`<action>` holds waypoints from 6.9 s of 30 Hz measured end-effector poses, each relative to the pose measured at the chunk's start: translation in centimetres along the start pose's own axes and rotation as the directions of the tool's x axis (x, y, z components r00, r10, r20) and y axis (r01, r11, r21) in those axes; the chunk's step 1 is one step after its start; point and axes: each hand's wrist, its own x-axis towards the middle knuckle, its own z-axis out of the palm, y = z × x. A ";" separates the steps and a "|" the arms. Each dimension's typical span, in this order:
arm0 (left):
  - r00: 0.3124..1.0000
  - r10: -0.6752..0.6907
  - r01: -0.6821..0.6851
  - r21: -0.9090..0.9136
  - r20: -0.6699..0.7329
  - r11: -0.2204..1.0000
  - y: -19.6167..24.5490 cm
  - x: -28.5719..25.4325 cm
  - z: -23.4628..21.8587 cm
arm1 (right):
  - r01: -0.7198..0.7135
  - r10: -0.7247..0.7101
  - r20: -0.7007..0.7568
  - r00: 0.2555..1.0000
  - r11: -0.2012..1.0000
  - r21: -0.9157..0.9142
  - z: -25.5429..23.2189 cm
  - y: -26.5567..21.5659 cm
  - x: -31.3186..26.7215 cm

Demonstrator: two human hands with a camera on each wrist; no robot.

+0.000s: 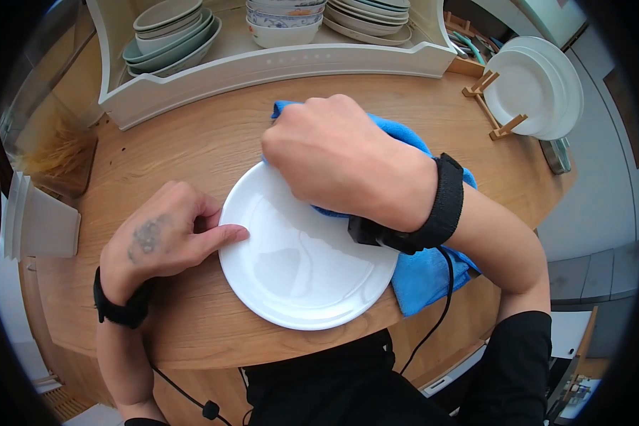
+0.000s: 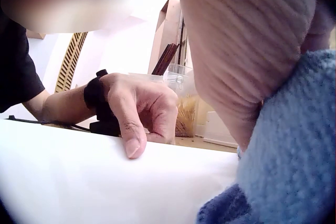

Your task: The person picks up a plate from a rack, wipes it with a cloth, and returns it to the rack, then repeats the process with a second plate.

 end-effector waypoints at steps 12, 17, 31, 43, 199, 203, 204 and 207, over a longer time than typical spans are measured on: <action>1.000 -0.010 0.010 -0.010 -0.014 1.000 0.4 0.0 0.0 | 0.208 -0.209 0.037 0.977 0.978 0.019 0.2 -1.4 -0.3; 0.996 0.069 -0.070 -0.029 -0.056 0.997 0.1 0.2 0.4 | 0.332 -0.332 -0.020 0.943 0.937 0.105 -0.2 -3.4 0.1; 1.000 -0.025 0.024 -0.020 -0.009 0.999 0.7 0.1 0.0 | 0.179 -0.188 -0.033 0.982 0.966 -0.189 0.3 -1.3 -1.5; 0.994 -0.090 0.092 -0.037 0.061 0.995 1.0 0.3 -0.3 | 0.063 -0.066 -0.012 0.998 0.980 -0.189 0.4 1.8 -3.3; 0.997 -0.034 0.034 -0.002 0.069 0.999 1.3 0.0 -0.3 | 0.240 -0.202 -0.160 0.966 0.931 0.276 1.7 -0.8 -2.4; 1.000 0.001 -0.001 0.037 0.014 0.999 1.0 0.0 0.2 | 0.281 -0.220 -0.207 0.953 0.895 0.347 1.9 -1.7 -2.6; 1.000 -0.001 0.001 0.037 0.010 0.999 0.9 -0.1 0.2 | 0.285 -0.224 -0.207 0.952 0.894 0.345 1.8 -2.0 -2.6; 1.000 0.022 -0.023 0.078 0.003 0.997 1.2 0.0 0.2 | 0.273 -0.229 -0.162 0.960 0.894 0.355 1.5 -2.6 -3.1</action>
